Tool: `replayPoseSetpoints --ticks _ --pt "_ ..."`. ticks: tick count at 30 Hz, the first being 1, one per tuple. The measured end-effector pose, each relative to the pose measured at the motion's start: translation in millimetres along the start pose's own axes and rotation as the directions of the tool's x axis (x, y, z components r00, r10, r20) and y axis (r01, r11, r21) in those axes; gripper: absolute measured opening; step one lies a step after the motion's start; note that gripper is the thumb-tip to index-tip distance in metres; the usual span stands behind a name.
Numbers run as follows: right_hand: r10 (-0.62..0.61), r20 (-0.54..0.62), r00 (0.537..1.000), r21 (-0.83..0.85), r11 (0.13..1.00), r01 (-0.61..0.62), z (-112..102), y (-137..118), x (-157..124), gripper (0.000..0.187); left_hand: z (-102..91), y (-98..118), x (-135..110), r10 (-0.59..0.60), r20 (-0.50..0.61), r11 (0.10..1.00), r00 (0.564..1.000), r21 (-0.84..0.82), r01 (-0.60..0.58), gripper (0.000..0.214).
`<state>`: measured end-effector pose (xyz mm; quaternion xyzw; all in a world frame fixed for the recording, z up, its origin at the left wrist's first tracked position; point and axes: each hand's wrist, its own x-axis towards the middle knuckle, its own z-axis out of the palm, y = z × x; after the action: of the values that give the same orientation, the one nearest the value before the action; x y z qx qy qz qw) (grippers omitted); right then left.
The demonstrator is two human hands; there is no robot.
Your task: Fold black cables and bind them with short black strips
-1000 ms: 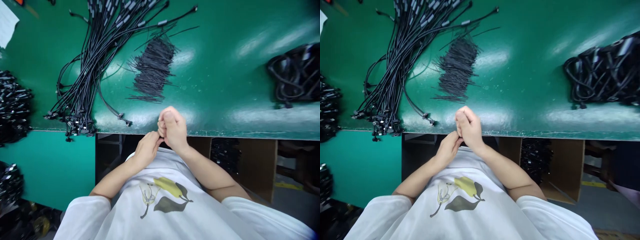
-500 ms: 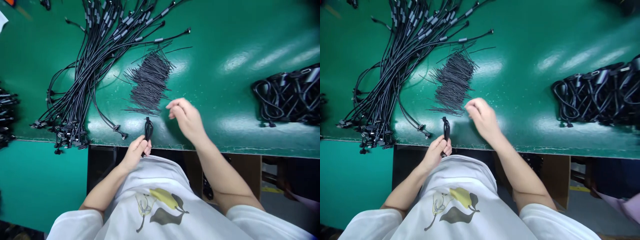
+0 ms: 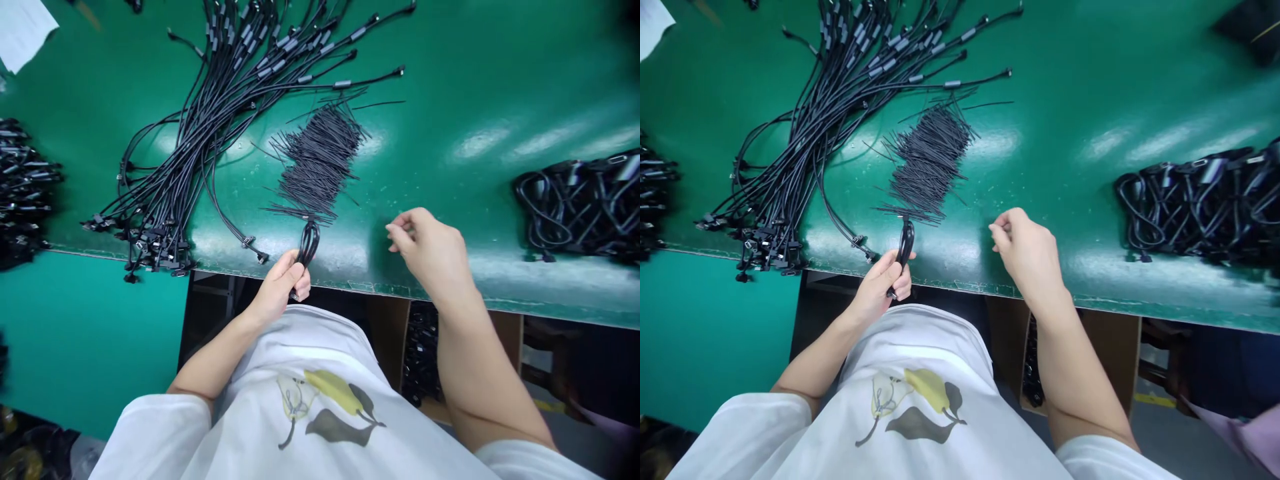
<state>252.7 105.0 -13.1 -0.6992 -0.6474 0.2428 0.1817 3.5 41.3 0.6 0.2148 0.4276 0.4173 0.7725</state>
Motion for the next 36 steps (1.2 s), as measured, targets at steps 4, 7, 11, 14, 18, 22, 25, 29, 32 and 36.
replayPoseSetpoints --ticks 4,7,11,14,18,22,25,29,32,36 --pt "-0.108 -0.051 0.993 0.296 0.948 0.118 7.5 -16.1 -42.0 0.02 6.4 -1.7 -4.7 -0.035 0.111 0.999 0.993 -0.012 0.037 0.07" --pt "-0.421 0.082 0.903 0.333 0.866 0.373 19.1 -40.0 -64.1 0.017 8.1 -4.6 -8.1 -0.041 0.136 0.999 0.99 0.027 0.038 0.073" --pt "-0.657 0.024 0.754 0.055 0.754 0.655 25.5 -61.7 -74.9 0.018 2.1 -12.7 -12.3 0.106 0.049 0.959 0.993 0.259 -0.116 0.051" --pt "-0.821 0.064 0.567 -0.279 0.531 0.8 22.0 -71.9 -72.7 0.022 -2.5 -17.7 -15.8 0.248 0.012 0.81 0.969 0.545 -0.214 0.037" --pt "-0.948 0.161 0.275 -0.324 0.213 0.922 15.9 -82.7 -63.7 0.031 -4.3 -16.7 -21.8 0.312 0.069 0.64 0.948 0.722 -0.263 0.027" --pt "-0.967 0.167 0.19 -0.275 0.14 0.951 13.4 -85.1 -60.1 0.032 -9.4 -15.0 -28.0 0.222 0.139 0.6 0.965 0.761 -0.247 0.024" --pt "-0.968 0.205 0.145 -0.308 0.077 0.948 11.3 -84.3 -64.1 0.028 -14.8 -17.8 -29.6 0.113 0.175 0.684 0.978 0.7 -0.204 0.02" --pt "-0.935 0.345 0.083 -0.433 -0.08 0.898 7.0 -85.9 -73.1 0.026 -17.0 -21.0 -27.8 -0.014 0.175 0.827 0.984 0.555 -0.087 0.019" --pt "-0.895 0.44 0.077 -0.525 -0.186 0.831 6.3 -87.4 -78.6 0.028 -14.2 -21.3 -27.1 -0.091 0.17 0.852 0.981 0.524 -0.012 0.015" --pt "-0.844 0.535 0.032 -0.514 -0.295 0.805 13.1 -84.1 -82.5 0.031 -9.7 -25.9 -27.0 -0.139 0.144 0.796 0.98 0.604 0.024 0.017"
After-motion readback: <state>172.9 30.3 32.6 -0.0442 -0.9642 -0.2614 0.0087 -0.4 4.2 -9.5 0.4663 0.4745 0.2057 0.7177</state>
